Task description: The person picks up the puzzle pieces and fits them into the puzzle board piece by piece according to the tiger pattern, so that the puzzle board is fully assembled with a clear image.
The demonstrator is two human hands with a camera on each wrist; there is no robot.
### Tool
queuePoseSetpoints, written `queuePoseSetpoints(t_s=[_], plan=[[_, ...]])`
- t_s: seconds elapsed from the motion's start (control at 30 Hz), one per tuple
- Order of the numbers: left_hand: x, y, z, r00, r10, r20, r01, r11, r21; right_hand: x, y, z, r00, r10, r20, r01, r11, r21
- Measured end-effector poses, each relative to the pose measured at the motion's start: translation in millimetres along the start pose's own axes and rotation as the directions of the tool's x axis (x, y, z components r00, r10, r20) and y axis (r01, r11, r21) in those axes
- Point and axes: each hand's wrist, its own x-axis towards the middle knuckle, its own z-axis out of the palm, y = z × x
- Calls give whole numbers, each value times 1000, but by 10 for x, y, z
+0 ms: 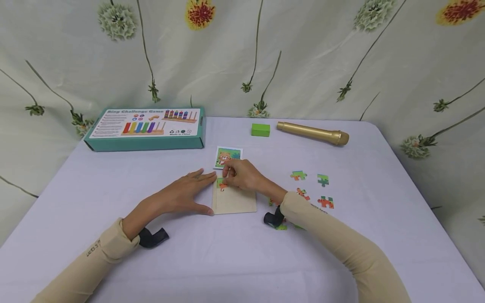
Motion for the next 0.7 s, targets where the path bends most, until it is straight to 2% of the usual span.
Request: queuePoseSetpoints(t_s=[0.37,0.7], plan=[[-6,-17,-1,1000,13,-4,-13,1000,8,-16,-18,-7,998,-1,64,1,1000,-5],[-11,-8,1,1000,16,-7,-16,1000,7,-16,-6,14,998,-23,56,23,1000,-12]])
